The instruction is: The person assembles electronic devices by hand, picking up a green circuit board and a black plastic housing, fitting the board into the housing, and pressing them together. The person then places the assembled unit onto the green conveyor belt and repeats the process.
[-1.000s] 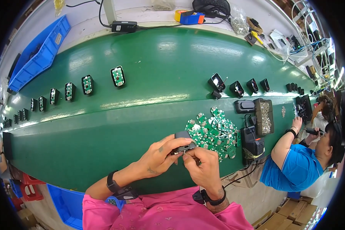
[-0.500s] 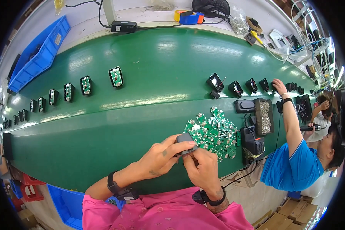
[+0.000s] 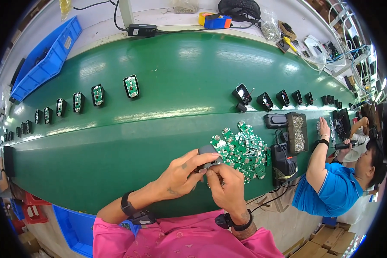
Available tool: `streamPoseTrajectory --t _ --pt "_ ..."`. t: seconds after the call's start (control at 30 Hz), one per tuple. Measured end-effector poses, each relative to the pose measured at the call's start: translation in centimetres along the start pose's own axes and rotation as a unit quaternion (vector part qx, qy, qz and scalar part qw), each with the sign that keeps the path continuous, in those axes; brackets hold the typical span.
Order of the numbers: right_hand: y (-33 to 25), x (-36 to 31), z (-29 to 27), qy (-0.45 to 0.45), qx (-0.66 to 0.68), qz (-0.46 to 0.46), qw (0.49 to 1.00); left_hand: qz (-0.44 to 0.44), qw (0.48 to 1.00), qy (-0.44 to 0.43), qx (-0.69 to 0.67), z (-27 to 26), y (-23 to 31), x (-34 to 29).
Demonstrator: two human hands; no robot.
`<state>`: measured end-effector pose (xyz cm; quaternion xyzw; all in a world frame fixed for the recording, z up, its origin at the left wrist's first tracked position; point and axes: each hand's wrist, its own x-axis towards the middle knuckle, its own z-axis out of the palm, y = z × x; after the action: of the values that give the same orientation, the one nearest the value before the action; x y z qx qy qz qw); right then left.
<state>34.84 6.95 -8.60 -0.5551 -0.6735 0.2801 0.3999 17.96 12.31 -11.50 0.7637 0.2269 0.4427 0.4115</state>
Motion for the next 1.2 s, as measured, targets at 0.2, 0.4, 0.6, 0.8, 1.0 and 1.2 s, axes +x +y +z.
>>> streamPoseTrajectory --t 0.2,0.4,0.6,0.8,1.0,1.2 --pt "-0.5 0.3 -0.6 -0.002 0.004 -0.055 0.998 0.013 1.000 0.002 -0.010 -0.6 0.8 0.5" --pt "0.0 -0.1 -0.7 0.013 -0.012 -0.083 0.996 0.023 0.999 0.022 0.019 -0.6 1.4 0.5" --pt "-0.4 -0.3 -0.3 0.021 -0.002 -0.074 0.997 -0.008 0.999 0.030 0.026 -0.1 1.5 -0.3" --pt "-0.5 -0.3 0.1 0.028 -0.008 -0.034 0.999 -0.020 0.998 0.054 0.041 0.8 0.4 -0.8" --pt "0.2 0.1 -0.6 0.015 -0.007 -0.090 0.996 0.123 0.977 0.089 0.152 -0.4 0.8 -0.1" --pt "1.7 -0.9 0.1 0.120 0.144 -0.060 0.980 0.341 0.906 0.121 0.218 0.4 0.4 0.3"
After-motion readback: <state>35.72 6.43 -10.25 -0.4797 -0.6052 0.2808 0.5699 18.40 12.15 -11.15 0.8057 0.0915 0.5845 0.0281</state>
